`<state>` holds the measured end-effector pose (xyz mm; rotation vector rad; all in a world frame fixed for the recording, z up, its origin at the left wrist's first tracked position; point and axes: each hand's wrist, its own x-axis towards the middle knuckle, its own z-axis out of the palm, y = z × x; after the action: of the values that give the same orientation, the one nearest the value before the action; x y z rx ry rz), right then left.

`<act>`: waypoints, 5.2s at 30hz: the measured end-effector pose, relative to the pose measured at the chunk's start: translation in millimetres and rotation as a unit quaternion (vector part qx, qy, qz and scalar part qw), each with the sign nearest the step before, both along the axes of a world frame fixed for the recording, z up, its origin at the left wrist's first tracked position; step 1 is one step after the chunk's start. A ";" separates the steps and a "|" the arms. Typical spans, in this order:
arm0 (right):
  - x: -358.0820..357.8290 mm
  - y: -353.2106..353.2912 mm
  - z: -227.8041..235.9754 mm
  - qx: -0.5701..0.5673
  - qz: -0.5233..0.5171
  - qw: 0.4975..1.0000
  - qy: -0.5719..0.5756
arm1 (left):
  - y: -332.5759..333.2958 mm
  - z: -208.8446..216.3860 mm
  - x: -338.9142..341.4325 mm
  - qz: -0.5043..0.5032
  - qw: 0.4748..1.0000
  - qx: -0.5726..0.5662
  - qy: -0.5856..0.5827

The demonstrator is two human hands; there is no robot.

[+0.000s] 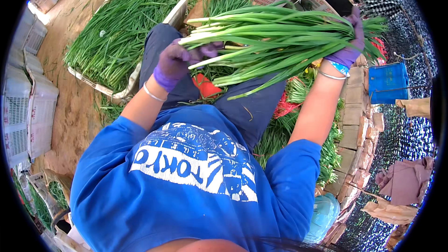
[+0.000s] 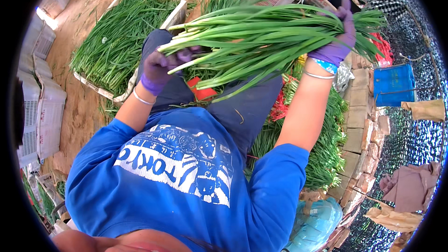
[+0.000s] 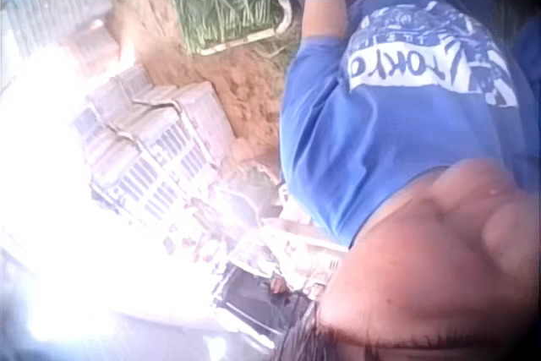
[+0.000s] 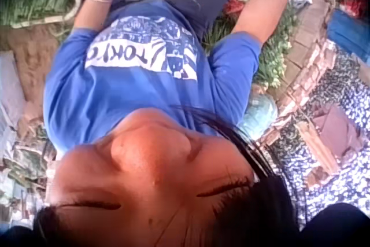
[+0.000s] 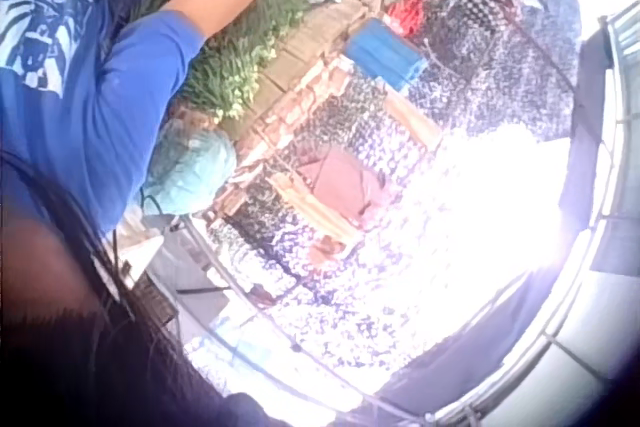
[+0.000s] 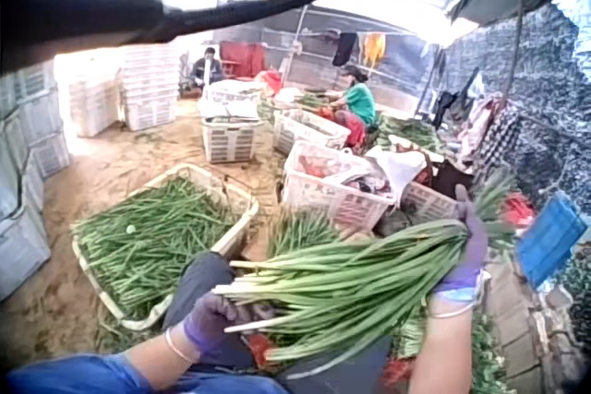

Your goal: The person, wearing gloves, sorts through a pile of green onions, trimming the roots with a cleaver and bundling them together.

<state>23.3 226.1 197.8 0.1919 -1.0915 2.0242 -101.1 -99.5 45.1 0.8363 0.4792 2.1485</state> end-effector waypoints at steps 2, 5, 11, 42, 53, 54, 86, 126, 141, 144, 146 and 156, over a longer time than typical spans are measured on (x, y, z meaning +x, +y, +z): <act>11.4 6.4 24.9 -0.026 0.004 0.999 0.021 | -11.2 11.5 -0.3 0.053 0.998 -0.036 0.026; 25.7 8.8 48.8 -0.029 0.155 0.983 0.091 | -31.6 2.6 -16.3 0.077 0.985 0.049 0.145; 39.4 -5.3 79.9 0.102 0.139 0.980 0.104 | -44.2 18.8 -8.3 0.065 0.758 -0.327 0.561; 39.4 0.8 59.0 -0.025 0.120 0.988 0.098 | -10.3 10.9 4.8 0.270 0.896 -0.275 0.222; 50.7 -21.4 18.3 0.127 -0.098 0.981 0.110 | 36.2 27.4 40.3 0.344 0.828 -0.247 0.368; 47.6 -27.4 4.0 0.065 -0.142 0.983 0.091 | 35.8 31.3 48.7 0.387 0.797 -0.255 0.388; 123.8 -110.0 -64.0 -0.003 0.001 0.972 0.236 | 3.4 -38.3 76.6 0.300 0.748 -0.273 0.525; 145.0 -104.9 -50.6 0.119 -0.150 0.960 0.205 | -61.2 204.8 -26.4 0.596 0.611 0.032 0.520; 114.6 -120.6 -32.7 0.128 -0.069 0.967 0.208 | -88.7 237.8 -16.9 0.605 0.518 0.242 0.555; 112.7 -116.9 -34.2 0.106 -0.110 0.970 0.189 | -82.7 247.1 -36.4 0.599 0.528 0.243 0.551; 102.1 -124.3 -37.4 0.072 -0.112 0.973 0.188 | -95.2 258.5 -40.4 0.607 0.518 0.236 0.555; 111.5 -135.6 -41.6 0.104 -0.120 0.976 0.150 | -135.9 231.5 -56.8 0.681 0.504 0.240 0.474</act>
<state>134.8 90.5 156.2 0.4363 -1.0744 1.6052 -157.9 -235.3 276.7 2.7226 1.5290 2.9598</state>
